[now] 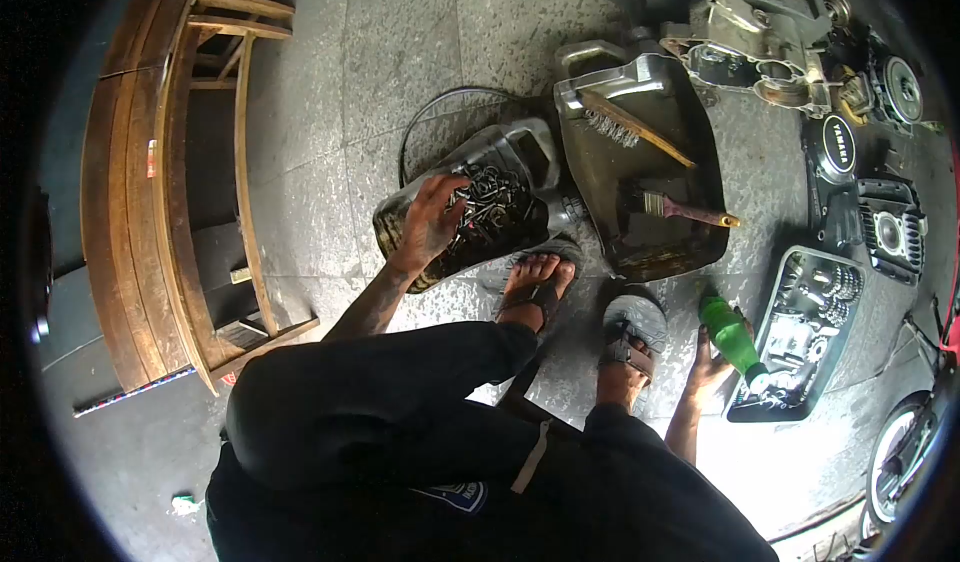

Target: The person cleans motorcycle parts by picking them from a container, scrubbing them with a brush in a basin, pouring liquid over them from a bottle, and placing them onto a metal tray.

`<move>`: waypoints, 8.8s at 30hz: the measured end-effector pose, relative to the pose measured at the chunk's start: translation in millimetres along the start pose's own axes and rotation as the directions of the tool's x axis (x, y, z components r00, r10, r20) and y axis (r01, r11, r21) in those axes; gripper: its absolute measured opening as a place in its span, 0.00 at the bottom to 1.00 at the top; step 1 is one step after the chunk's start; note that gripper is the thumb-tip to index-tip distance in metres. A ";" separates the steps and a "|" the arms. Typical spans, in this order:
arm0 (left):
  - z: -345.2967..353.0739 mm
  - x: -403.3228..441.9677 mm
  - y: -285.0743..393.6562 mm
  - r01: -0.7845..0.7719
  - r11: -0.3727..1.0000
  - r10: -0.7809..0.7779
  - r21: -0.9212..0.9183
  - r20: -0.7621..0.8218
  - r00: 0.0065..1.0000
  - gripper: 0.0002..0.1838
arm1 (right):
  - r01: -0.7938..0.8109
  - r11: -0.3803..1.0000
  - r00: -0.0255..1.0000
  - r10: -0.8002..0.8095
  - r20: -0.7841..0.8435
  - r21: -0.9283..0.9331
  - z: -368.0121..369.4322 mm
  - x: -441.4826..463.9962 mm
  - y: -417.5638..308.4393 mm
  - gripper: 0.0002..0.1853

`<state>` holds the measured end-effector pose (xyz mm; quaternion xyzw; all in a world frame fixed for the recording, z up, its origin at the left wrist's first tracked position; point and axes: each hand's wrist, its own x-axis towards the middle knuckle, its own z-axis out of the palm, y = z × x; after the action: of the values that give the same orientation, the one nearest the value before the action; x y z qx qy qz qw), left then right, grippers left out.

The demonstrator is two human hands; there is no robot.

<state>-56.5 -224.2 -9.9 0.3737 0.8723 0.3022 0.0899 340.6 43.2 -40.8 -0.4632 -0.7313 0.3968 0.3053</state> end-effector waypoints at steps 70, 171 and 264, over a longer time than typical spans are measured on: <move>-21.2 -21.6 10.1 0.372 -0.087 -0.510 -0.924 0.362 0.780 0.11 | 0.614 0.777 0.193 0.021 0.981 -0.138 25.3 146.5 -280.7 0.08; 182.9 127.7 141.8 0.211 0.905 -0.064 -0.368 0.374 0.925 0.17 | 0.010 0.939 0.988 0.043 0.145 -0.343 123.5 106.0 -131.7 0.12; 180.8 115.1 142.9 0.670 -0.361 -0.249 -0.649 0.759 0.601 0.21 | -0.074 0.991 0.984 0.090 0.152 -0.108 122.4 114.1 -166.7 0.12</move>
<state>17.1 17.1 -61.9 -0.1827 0.4055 0.6904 0.5706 124.5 69.1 51.0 -0.4754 -0.7525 0.4065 0.2062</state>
